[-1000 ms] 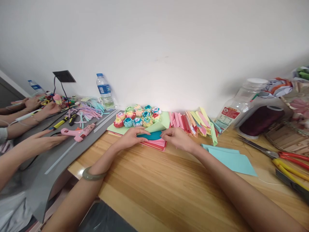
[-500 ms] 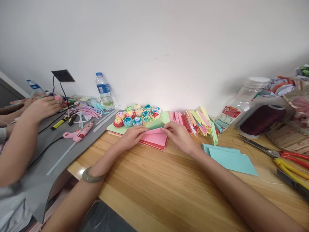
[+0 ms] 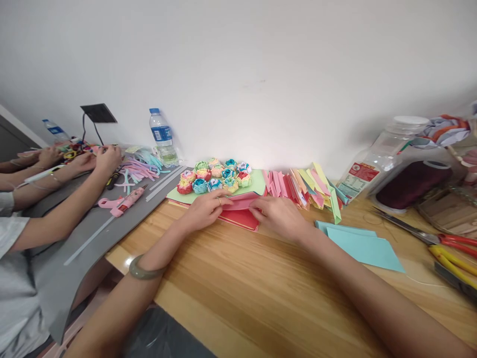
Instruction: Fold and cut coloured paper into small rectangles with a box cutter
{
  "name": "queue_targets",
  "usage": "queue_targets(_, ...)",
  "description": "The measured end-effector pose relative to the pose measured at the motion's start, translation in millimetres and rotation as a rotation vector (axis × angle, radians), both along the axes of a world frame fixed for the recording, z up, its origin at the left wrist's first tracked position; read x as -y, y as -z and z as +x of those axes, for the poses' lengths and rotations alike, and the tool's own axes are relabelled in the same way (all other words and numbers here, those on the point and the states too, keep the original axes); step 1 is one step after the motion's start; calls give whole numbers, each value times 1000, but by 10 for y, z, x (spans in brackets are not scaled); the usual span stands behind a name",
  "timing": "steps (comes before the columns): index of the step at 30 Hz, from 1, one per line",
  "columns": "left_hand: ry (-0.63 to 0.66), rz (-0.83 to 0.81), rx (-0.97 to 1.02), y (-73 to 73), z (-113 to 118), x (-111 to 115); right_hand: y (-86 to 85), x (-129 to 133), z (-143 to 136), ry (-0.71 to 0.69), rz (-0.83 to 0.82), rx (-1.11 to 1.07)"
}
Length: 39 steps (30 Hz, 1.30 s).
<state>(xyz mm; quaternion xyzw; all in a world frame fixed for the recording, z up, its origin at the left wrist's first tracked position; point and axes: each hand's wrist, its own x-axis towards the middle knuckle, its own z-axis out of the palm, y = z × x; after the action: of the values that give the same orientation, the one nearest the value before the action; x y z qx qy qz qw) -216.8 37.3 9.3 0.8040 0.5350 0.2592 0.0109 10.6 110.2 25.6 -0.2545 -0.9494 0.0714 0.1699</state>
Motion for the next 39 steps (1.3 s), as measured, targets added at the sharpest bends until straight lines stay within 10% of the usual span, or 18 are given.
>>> queue_targets(6,-21,7,-2,-5,-2,-26,-61,30,29,115,73,-83)
queue_targets(15,-62,75,102,55,-52,-79,17,56,12,-123,66,125)
queue_targets(29,-5,25,56,51,-97,-73,-127,56,42,132,173,40)
queue_targets(39,-8,27,63,37,-78,-62,-34,23,77,-142,193,161)
